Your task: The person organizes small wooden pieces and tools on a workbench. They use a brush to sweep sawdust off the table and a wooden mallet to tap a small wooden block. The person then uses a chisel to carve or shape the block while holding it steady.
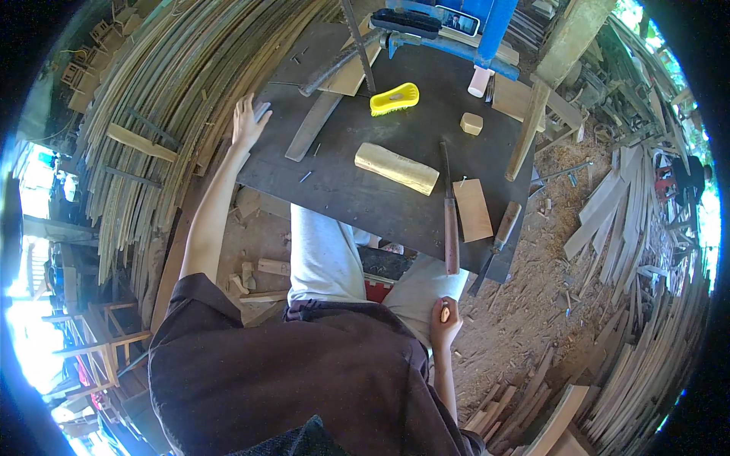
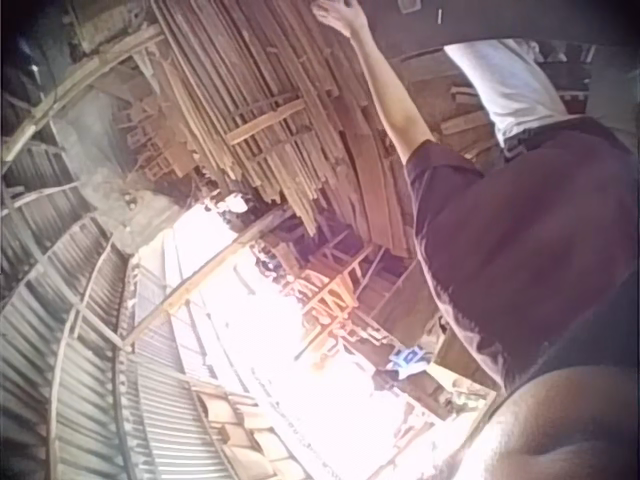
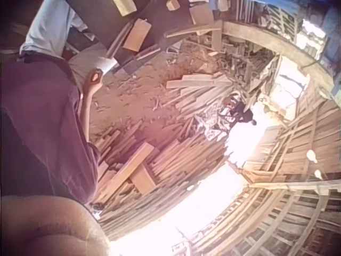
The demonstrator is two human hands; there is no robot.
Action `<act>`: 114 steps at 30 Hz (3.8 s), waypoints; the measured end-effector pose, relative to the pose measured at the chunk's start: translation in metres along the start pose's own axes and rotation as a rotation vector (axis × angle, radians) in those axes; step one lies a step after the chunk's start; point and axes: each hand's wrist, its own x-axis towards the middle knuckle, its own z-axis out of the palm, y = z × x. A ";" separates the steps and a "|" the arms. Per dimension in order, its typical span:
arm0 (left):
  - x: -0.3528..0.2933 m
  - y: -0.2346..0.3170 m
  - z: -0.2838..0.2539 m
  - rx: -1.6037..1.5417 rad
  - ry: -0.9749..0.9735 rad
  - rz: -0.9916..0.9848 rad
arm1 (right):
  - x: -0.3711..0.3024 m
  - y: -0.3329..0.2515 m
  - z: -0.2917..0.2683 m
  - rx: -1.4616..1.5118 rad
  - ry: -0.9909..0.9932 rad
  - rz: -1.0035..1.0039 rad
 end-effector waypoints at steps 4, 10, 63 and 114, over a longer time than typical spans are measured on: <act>-0.027 0.058 0.004 -0.211 -0.019 0.177 | -0.001 0.000 0.001 0.008 0.015 0.014; -0.083 0.165 -0.033 -0.481 -0.213 0.265 | 0.000 0.011 0.004 -0.013 0.018 0.000; -0.122 0.419 -0.007 -0.528 -0.855 0.030 | -0.001 0.002 0.004 0.022 0.129 -0.040; -0.049 0.321 0.020 -0.707 -0.089 0.509 | -0.002 0.004 0.004 -0.017 0.068 -0.025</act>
